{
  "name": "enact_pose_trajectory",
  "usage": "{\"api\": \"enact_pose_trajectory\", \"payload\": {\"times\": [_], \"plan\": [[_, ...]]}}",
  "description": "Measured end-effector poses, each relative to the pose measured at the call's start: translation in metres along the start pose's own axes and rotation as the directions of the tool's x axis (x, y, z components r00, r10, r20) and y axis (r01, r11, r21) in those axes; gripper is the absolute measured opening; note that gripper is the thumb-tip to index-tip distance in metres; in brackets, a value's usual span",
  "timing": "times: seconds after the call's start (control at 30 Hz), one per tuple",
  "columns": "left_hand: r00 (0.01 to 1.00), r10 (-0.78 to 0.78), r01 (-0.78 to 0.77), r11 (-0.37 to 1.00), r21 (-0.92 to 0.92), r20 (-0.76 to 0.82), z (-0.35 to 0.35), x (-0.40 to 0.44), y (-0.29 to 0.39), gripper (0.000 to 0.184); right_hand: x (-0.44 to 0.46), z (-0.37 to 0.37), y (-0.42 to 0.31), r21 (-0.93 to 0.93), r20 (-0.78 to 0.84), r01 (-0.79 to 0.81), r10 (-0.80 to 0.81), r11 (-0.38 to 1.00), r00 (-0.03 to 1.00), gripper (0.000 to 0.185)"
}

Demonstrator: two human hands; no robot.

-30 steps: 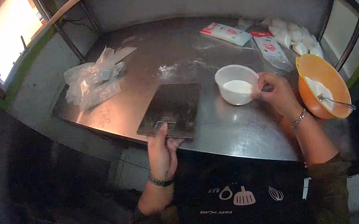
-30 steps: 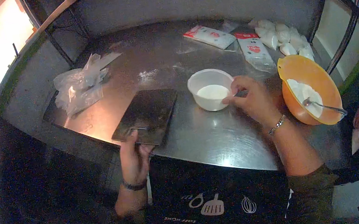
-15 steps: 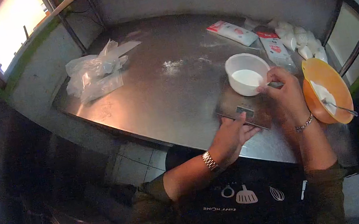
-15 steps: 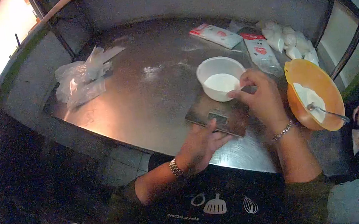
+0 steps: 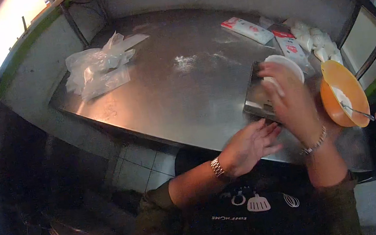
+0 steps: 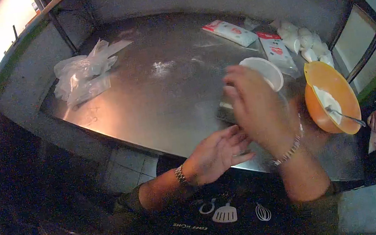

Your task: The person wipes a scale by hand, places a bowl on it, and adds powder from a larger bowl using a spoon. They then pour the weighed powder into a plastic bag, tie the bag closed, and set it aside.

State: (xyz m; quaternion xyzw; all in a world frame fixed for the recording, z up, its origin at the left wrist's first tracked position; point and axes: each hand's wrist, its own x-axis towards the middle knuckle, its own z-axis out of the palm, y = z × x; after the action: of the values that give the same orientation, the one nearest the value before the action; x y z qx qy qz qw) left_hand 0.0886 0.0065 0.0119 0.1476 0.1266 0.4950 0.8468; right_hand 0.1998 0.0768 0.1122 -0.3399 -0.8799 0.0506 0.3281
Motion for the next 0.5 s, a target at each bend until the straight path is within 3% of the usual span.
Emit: {"api": "enact_pose_trajectory", "payload": {"times": [0.03,0.1,0.13,0.17,0.23,0.3,0.33,0.37,0.4,0.47,0.5], "plan": [[0.999,0.040,-0.040,0.999,0.001,-0.010,-0.001,-0.011,0.001,0.046,0.012,0.015,-0.005,0.156,0.131,-0.055,0.034,0.986,0.991,0.025],[0.997,0.081,-0.081,0.997,-0.001,-0.018,0.000,-0.042,0.008,0.043,0.042,0.049,-0.010,-0.081,0.270,-0.058,0.078,0.995,0.960,0.036],[0.948,0.301,-0.275,0.939,0.204,-0.106,0.003,-0.064,0.016,0.039,0.061,0.073,-0.005,-0.227,0.342,-0.075,0.151,0.971,0.927,0.046],[0.843,0.518,-0.424,0.805,0.416,-0.143,0.002,-0.083,0.024,0.035,0.080,0.098,0.003,-0.367,0.398,-0.076,0.230,0.927,0.888,0.058],[0.620,0.772,-0.627,0.596,0.501,-0.143,-0.011,-0.119,0.037,0.027,0.112,0.136,0.017,-0.549,0.438,-0.098,0.386,0.830,0.812,0.078],[0.404,0.911,-0.775,0.389,0.497,-0.084,-0.009,-0.152,0.046,0.020,0.132,0.175,0.051,-0.491,0.402,-0.150,0.376,0.858,0.835,0.083],[0.391,0.917,-0.780,0.374,0.502,-0.076,-0.013,-0.167,0.051,0.020,0.143,0.190,0.065,-0.430,0.364,-0.204,0.376,0.879,0.852,0.088],[0.266,0.964,-0.782,0.213,0.586,0.003,-0.019,-0.182,0.053,0.019,0.155,0.202,0.072,-0.424,0.364,-0.195,0.363,0.885,0.858,0.088],[0.137,0.986,-0.761,0.045,0.648,0.093,-0.024,-0.195,0.055,0.017,0.168,0.209,0.073,-0.425,0.402,-0.098,0.285,0.900,0.870,0.087],[0.058,0.988,-0.775,-0.044,0.631,0.140,-0.034,-0.214,0.059,0.017,0.191,0.219,0.063,-0.424,0.434,0.021,0.183,0.906,0.882,0.086],[0.001,0.985,-0.780,-0.107,0.617,0.172,-0.037,-0.218,0.059,0.016,0.194,0.224,0.048,-0.343,0.471,0.127,0.053,0.931,0.880,0.084]]}}
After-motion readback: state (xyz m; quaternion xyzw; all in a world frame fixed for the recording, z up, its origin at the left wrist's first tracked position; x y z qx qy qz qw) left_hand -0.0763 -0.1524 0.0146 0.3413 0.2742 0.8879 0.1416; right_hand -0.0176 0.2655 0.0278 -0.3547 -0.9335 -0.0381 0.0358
